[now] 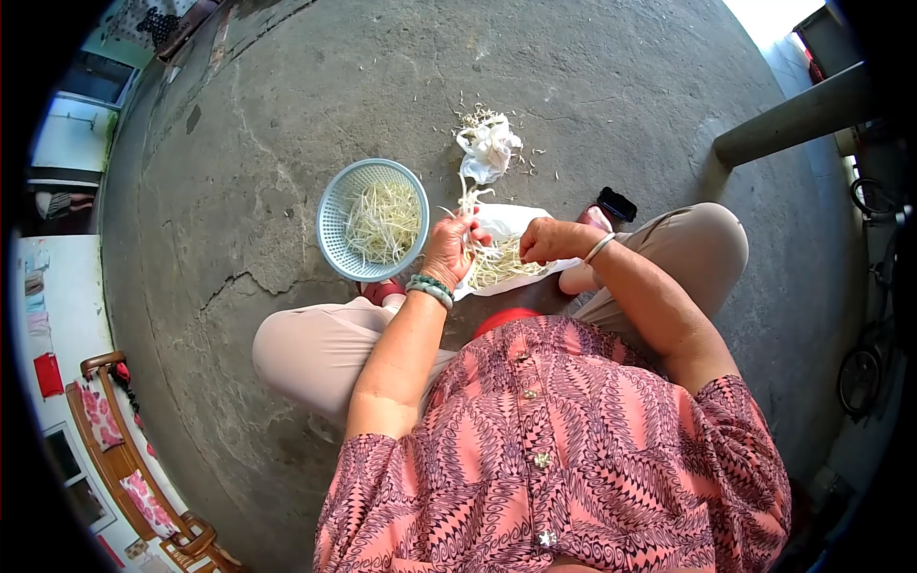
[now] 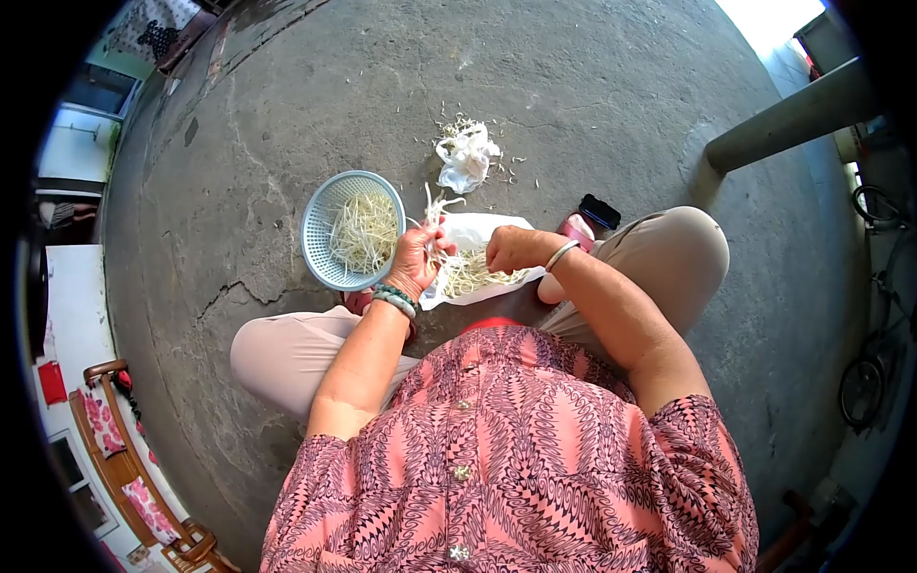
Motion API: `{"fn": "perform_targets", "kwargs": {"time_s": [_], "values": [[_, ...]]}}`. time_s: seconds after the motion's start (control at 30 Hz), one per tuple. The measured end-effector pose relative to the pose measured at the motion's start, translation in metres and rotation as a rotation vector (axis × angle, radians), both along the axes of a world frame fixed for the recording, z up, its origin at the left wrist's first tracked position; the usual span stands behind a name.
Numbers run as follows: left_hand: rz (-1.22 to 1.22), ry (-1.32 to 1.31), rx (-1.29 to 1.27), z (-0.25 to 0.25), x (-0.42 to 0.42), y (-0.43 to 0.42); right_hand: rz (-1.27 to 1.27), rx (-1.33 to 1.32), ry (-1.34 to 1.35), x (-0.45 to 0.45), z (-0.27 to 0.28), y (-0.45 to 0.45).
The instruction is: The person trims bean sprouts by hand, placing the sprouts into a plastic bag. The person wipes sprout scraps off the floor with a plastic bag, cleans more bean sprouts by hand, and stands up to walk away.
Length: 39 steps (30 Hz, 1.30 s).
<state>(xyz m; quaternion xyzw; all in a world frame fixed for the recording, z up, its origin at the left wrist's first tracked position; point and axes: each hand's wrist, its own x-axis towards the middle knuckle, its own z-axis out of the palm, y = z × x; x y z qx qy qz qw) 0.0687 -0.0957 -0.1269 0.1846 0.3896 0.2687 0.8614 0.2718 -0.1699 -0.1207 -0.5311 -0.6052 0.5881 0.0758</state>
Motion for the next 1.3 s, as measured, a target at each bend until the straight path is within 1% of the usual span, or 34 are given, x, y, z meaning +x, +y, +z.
{"fn": "perform_targets", "kwargs": {"time_s": [0.07, 0.1, 0.2, 0.23, 0.3, 0.4, 0.43, 0.57, 0.67, 0.73, 0.83, 0.87, 0.93, 1.03, 1.13, 1.17, 1.27, 1.3], "values": [[-0.106, 0.032, 0.044, -0.016, -0.001, -0.006, 0.124, 0.052, -0.073, 0.0, -0.006, -0.006], [-0.147, 0.05, 0.049, -0.02, -0.002, -0.01, 0.264, 0.163, -0.147, -0.001, -0.011, -0.006], [-0.203, 0.052, 0.041, -0.033, -0.004, -0.018, 0.284, 0.272, -0.439, -0.002, -0.018, -0.014], [-0.217, 0.058, 0.048, -0.035, -0.004, -0.019, 0.278, 0.198, -0.543, -0.005, -0.003, -0.013], [-0.222, 0.034, 0.053, -0.037, -0.005, -0.019, 0.274, 0.14, -0.631, -0.006, 0.014, -0.011], [-0.146, 0.076, 0.061, -0.04, -0.004, -0.019, 0.271, 0.121, -0.697, -0.003, 0.012, -0.012], [-0.16, 0.092, 0.07, -0.041, -0.005, -0.017, 0.272, 0.127, -0.706, -0.002, 0.009, -0.011], [-0.164, 0.077, 0.095, -0.046, -0.008, -0.016, 0.203, 0.164, -0.67, -0.001, -0.003, -0.012], [-0.155, 0.105, 0.128, -0.039, -0.005, -0.019, 0.136, 0.247, -0.577, -0.001, -0.028, -0.013], [-0.161, 0.115, 0.103, -0.019, -0.002, -0.021, 0.108, 0.288, -0.523, -0.003, -0.036, -0.011], [-0.172, 0.131, 0.176, -0.041, -0.003, -0.019, 0.11, 0.339, -0.423, -0.004, -0.037, -0.008], [-0.185, 0.123, 0.175, -0.048, -0.004, -0.019, 0.103, 0.326, -0.351, -0.004, -0.037, -0.006], [-0.21, 0.106, 0.172, -0.042, -0.002, -0.022, 0.089, 0.299, -0.207, -0.005, -0.033, -0.001], [-0.342, 0.177, 0.226, -0.043, 0.003, -0.023, -0.103, -0.001, 0.015, -0.008, -0.018, 0.003], [-0.45, 0.313, 0.414, -0.04, 0.009, -0.027, -0.143, 0.002, 0.016, -0.009, -0.013, 0.005], [-0.414, 0.259, 0.391, -0.038, 0.012, -0.031, -0.152, 0.008, 0.007, -0.009, -0.015, 0.005], [-0.503, 0.297, 0.416, -0.042, 0.011, -0.032, -0.185, 0.05, -0.013, -0.007, -0.018, 0.003], [-0.517, 0.295, 0.378, -0.038, 0.011, -0.032, -0.198, 0.083, -0.015, -0.007, -0.016, 0.003]]}}
